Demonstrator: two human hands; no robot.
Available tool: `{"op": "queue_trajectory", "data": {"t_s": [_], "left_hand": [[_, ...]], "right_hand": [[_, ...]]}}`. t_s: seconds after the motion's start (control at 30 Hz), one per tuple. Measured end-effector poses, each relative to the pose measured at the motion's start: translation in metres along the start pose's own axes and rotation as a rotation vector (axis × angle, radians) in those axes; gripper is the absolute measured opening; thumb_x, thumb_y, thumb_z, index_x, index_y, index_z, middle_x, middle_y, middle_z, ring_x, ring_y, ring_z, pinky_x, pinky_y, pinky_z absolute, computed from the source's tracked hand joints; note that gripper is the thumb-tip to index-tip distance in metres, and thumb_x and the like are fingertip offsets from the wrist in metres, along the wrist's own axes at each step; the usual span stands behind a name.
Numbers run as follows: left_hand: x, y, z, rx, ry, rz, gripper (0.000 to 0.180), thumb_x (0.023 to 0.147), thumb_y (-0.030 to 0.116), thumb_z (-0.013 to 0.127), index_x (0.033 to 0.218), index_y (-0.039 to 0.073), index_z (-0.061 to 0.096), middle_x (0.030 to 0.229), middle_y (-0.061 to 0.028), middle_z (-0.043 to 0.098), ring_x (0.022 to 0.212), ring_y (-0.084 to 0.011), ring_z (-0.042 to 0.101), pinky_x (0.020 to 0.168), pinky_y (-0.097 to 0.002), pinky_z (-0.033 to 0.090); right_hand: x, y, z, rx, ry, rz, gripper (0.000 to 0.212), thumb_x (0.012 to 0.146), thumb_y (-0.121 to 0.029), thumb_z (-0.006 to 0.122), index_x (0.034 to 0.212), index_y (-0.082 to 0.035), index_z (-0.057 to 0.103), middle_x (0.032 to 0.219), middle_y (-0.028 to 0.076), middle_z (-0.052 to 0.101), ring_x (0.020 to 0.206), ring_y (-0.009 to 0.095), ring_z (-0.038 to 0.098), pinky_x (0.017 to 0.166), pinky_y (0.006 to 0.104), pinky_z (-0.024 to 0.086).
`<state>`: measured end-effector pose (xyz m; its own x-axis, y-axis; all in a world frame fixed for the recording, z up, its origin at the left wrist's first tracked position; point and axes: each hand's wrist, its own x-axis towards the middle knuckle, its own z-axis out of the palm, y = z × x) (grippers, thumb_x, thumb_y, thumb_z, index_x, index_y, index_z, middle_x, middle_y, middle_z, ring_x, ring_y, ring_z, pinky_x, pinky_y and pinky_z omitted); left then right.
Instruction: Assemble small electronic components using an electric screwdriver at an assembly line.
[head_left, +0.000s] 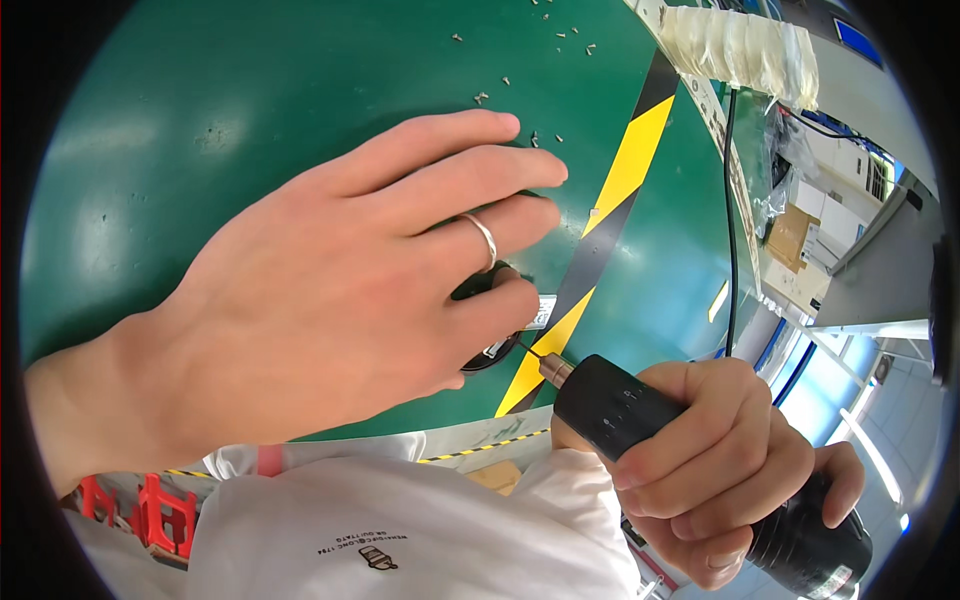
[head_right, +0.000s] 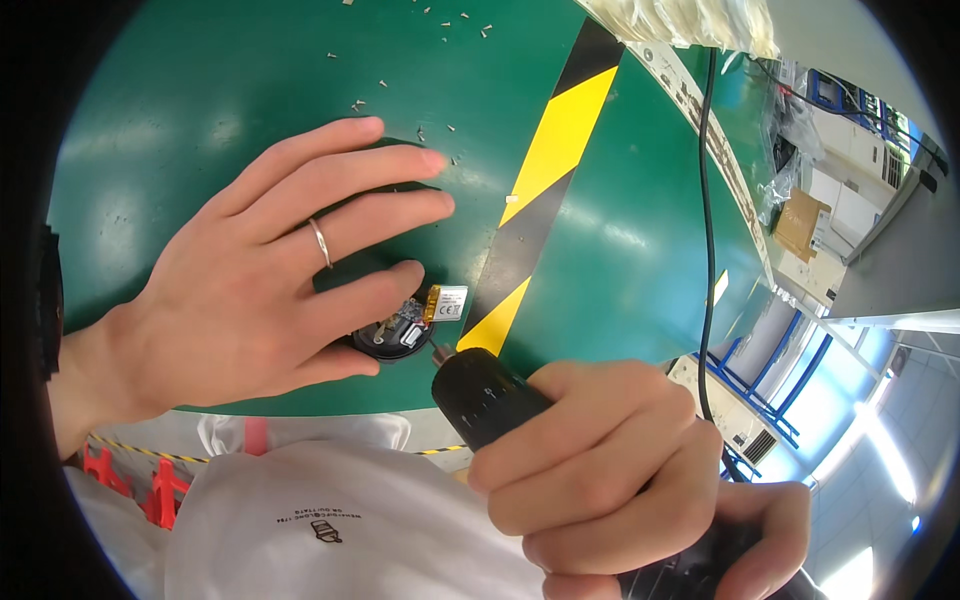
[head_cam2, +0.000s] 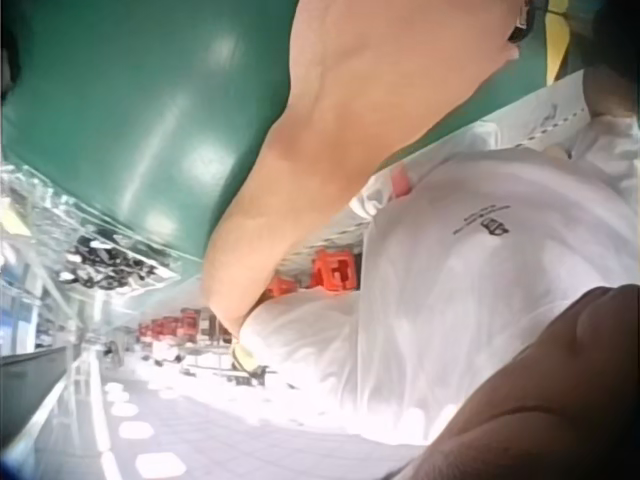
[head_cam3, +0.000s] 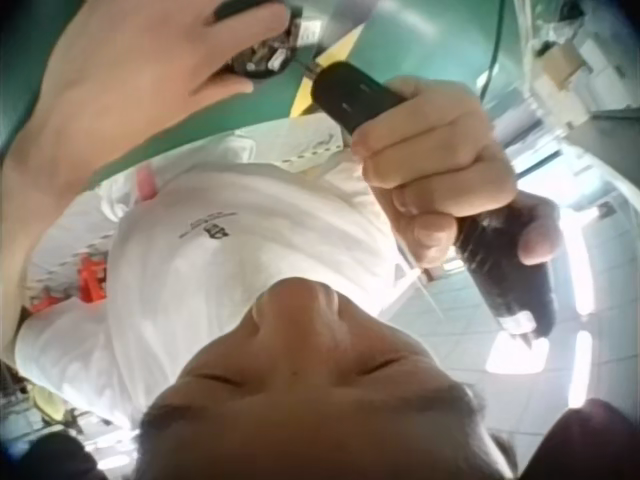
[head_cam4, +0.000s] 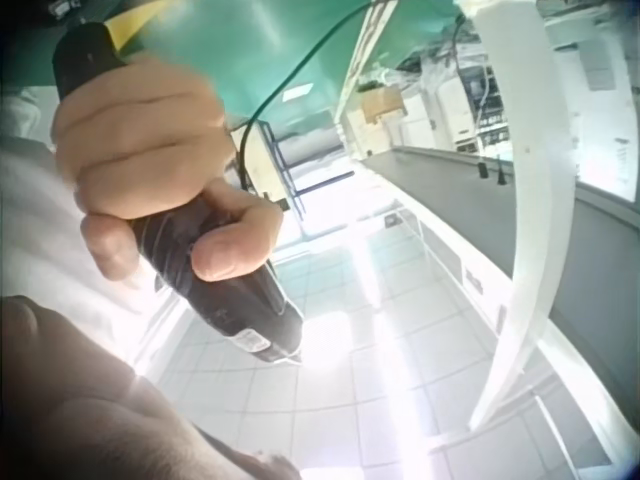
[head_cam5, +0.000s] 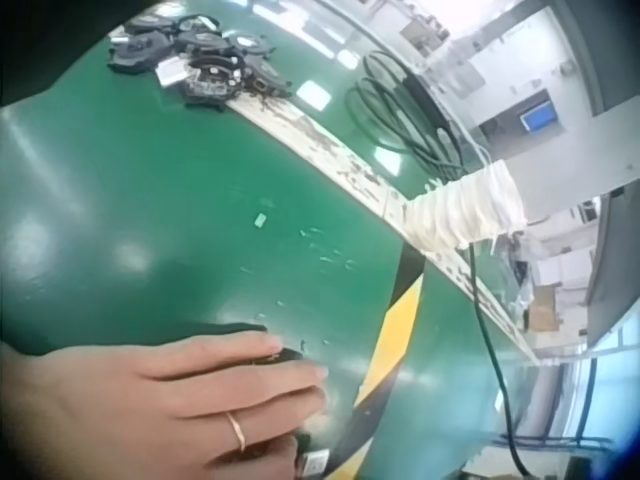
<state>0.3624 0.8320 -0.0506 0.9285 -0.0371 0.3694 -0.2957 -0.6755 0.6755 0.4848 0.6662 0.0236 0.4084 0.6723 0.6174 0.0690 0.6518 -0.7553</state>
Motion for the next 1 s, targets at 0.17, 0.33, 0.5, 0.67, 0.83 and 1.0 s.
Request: {"op": "queue_trajectory", "data": {"t_s": [0.17,0.33,0.5,0.67,0.83,1.0], "left_hand": [[-0.002,0.0,-0.003,-0.013,-0.013,-0.016,0.045,0.053,0.028,0.083,0.087,0.005,0.065,0.128,-0.0119,0.062,0.13,-0.033,0.055,0.113,-0.0517,0.047],[-0.001,-0.001,-0.004,-0.013,-0.005,-0.001,0.045,0.053,0.029,0.082,0.087,0.005,0.065,0.128,-0.012,0.062,0.13,-0.0335,0.055,0.113,-0.0519,0.047],[-0.001,0.0,-0.001,-0.015,0.009,0.0,0.045,0.052,0.028,0.082,0.087,0.005,0.065,0.128,-0.0121,0.062,0.13,-0.0334,0.055,0.113,-0.0518,0.047],[-0.005,-0.001,0.0,-0.012,0.02,-0.005,0.045,0.053,0.028,0.081,0.087,0.005,0.065,0.128,-0.0123,0.061,0.129,-0.0332,0.055,0.113,-0.0515,0.047],[-0.001,0.001,-0.002,-0.014,0.018,-0.004,0.045,0.053,0.028,0.082,0.087,0.004,0.065,0.128,-0.0124,0.061,0.129,-0.0331,0.055,0.113,-0.0512,0.047],[0.013,0.014,-0.02,0.003,-0.05,-0.081,0.046,0.051,0.027,0.083,0.086,0.005,0.064,0.127,-0.012,0.061,0.129,-0.0328,0.055,0.113,-0.0508,0.047]], "right_hand": [[0.004,0.012,0.008,-0.128,0.082,-0.068,0.047,0.081,-0.001,0.069,0.12,0.0,0.043,0.062,0.003,0.057,0.037,0.011,0.052,0.033,0.0246,0.052],[0.007,0.011,0.006,-0.129,-0.036,0.039,0.048,0.081,-0.001,0.07,0.121,-0.001,0.044,0.062,0.003,0.057,0.037,0.011,0.053,0.034,0.0239,0.052],[0.006,0.011,0.005,-0.146,0.03,-0.002,0.049,0.08,-0.002,0.071,0.122,-0.001,0.044,0.062,0.003,0.057,0.038,0.011,0.054,0.035,0.0238,0.053],[0.003,0.013,0.013,-0.218,0.084,-0.039,0.049,0.08,-0.001,0.072,0.121,-0.001,0.044,0.061,0.002,0.057,0.037,0.01,0.053,0.035,0.0229,0.052],[0.005,-0.006,0.004,-0.183,-0.156,0.202,0.048,0.1,-0.008,0.06,0.143,-0.008,0.037,0.08,0.006,0.057,0.053,0.017,0.058,0.049,0.0303,0.061],[0.007,-0.005,0.001,-0.142,-0.234,0.183,0.048,0.1,-0.008,0.06,0.142,-0.009,0.036,0.081,0.007,0.058,0.053,0.017,0.059,0.05,0.0305,0.06]]}}
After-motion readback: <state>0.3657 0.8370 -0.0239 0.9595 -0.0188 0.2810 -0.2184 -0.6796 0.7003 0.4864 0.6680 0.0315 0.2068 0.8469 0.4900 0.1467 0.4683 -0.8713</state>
